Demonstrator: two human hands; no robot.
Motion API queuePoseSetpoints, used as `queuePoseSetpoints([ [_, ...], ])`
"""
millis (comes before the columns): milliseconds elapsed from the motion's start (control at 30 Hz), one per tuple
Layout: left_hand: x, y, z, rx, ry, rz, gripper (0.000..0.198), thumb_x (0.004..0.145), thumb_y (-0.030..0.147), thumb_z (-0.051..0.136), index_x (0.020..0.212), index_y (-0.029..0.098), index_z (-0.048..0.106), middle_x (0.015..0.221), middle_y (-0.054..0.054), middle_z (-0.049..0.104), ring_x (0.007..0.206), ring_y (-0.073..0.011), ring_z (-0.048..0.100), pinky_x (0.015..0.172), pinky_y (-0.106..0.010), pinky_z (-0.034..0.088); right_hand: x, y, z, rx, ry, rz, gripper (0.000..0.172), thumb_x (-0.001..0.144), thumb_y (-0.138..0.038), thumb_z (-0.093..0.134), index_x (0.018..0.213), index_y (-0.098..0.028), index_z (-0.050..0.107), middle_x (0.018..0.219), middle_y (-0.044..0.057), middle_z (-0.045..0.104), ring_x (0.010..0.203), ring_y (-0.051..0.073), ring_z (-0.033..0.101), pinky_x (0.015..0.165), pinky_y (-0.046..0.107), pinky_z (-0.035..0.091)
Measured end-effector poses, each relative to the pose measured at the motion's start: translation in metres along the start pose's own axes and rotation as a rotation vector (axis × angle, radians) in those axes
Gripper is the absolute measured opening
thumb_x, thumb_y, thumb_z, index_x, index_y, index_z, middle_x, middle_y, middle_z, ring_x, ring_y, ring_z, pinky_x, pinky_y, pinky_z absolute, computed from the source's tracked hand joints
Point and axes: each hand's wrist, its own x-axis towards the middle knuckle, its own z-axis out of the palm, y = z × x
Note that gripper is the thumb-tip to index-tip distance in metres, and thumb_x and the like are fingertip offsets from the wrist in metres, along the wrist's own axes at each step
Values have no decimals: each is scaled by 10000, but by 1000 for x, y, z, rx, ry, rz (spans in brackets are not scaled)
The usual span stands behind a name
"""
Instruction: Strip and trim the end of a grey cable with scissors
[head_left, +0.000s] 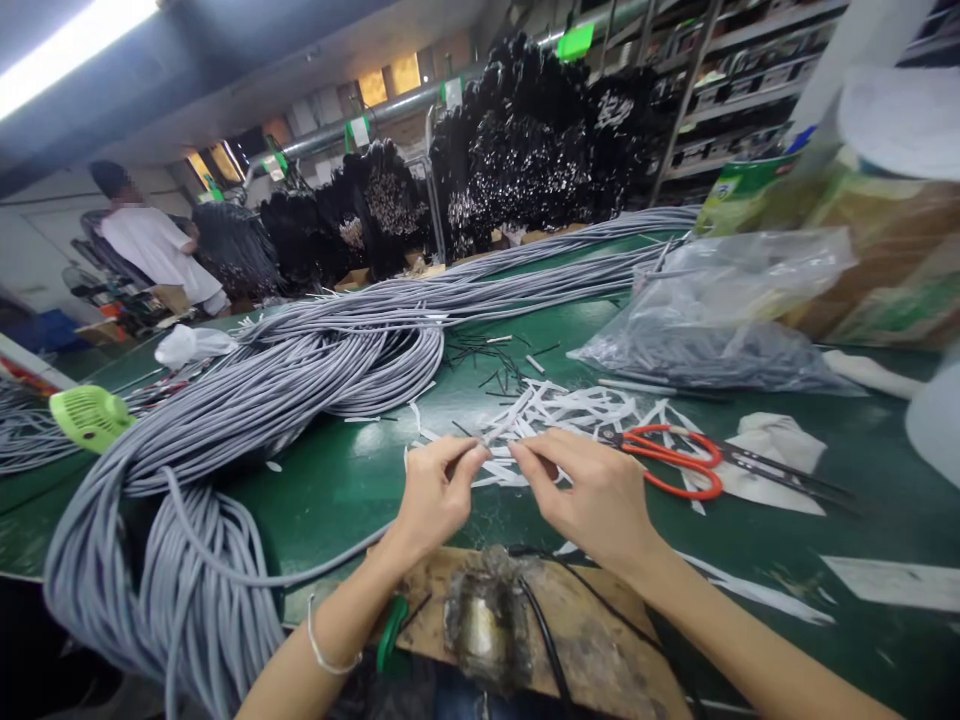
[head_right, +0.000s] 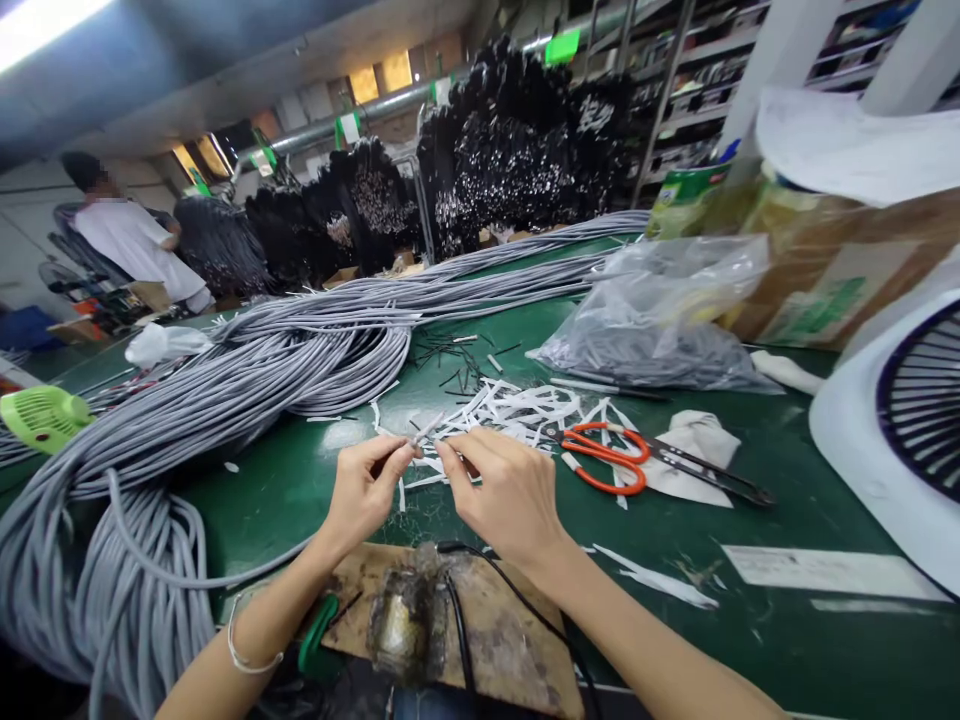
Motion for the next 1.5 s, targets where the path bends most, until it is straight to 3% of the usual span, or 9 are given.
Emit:
queuePoseSetpoints([
  [233, -3, 2, 2, -59, -59, 23, 256, 806, 241, 492, 636, 109, 632, 506, 11, 453, 479, -82, 365, 480, -215, 278, 0, 0, 2, 182, -52, 10, 245, 832, -215, 492, 616, -152, 590, 528, -2, 565, 466, 89, 482, 494, 205, 348],
  [367, 2, -3, 4, -323, -149, -145, 274, 778, 326, 512, 646, 110, 616, 494, 25, 427, 452, -69, 321, 442, -203, 256, 0, -8, -1, 345, -41, -8, 248, 831, -160, 468, 603, -149, 564, 501, -2, 527, 434, 79, 433, 448, 198, 333],
  [467, 11, -13, 4, -426, -27, -374, 328, 732, 413, 529, 610, 115, 584, 457, 52, 362, 400, -50, 255, 402, -195, 207, -4, -20, -4, 433, -5, -286, 253, 816, -149, 452, 589, -156, 562, 464, -5, 480, 434, 90, 400, 450, 221, 315],
  [533, 14, -16, 5, -423, 82, -460, 332, 706, 430, 541, 602, 117, 583, 443, 61, 343, 391, -49, 245, 396, -195, 200, -7, -25, -4, 481, -22, -330, 255, 810, -173, 460, 575, -160, 559, 454, -12, 455, 430, 88, 382, 447, 226, 302],
  [700, 4, -5, 10, -403, 12, -327, 261, 731, 356, 544, 743, 113, 641, 522, 25, 473, 448, -72, 359, 444, -197, 298, -1, -15, 6, 407, -36, 354, 188, 704, -322, 602, 687, -136, 623, 419, -78, 291, 371, 53, 244, 362, 191, 222],
  [767, -1, 0, 12, -413, -15, -305, 245, 737, 338, 545, 772, 114, 637, 554, 13, 501, 461, -75, 381, 451, -196, 315, 3, -11, 8, 469, -90, 508, 260, 689, -359, 578, 743, -115, 653, 421, -80, 257, 376, 54, 227, 355, 188, 210],
  [1133, 2, 12, 11, -606, -118, -412, 347, 652, 426, 589, 486, 130, 514, 386, 74, 313, 356, -28, 233, 370, -191, 176, 7, -10, 8, 788, -186, 611, 231, 691, -344, 541, 658, -135, 632, 606, 30, 602, 548, 123, 517, 520, 213, 428],
  [1300, 4, 9, 11, -789, -407, -572, 402, 657, 449, 548, 420, 126, 517, 304, 86, 230, 298, -17, 154, 346, -200, 102, 8, -10, 8, 823, -158, 659, 256, 642, -391, 628, 615, -137, 624, 590, 21, 587, 550, 118, 509, 515, 208, 434],
  [1500, 4, 6, 12, -911, -439, -685, 328, 610, 399, 636, 662, 77, 676, 451, 14, 507, 299, -10, 268, 311, -173, 146, 9, -12, 4, 860, -9, 796, 375, 709, -510, 556, 723, -141, 621, 619, 12, 552, 503, 98, 468, 384, 186, 381],
])
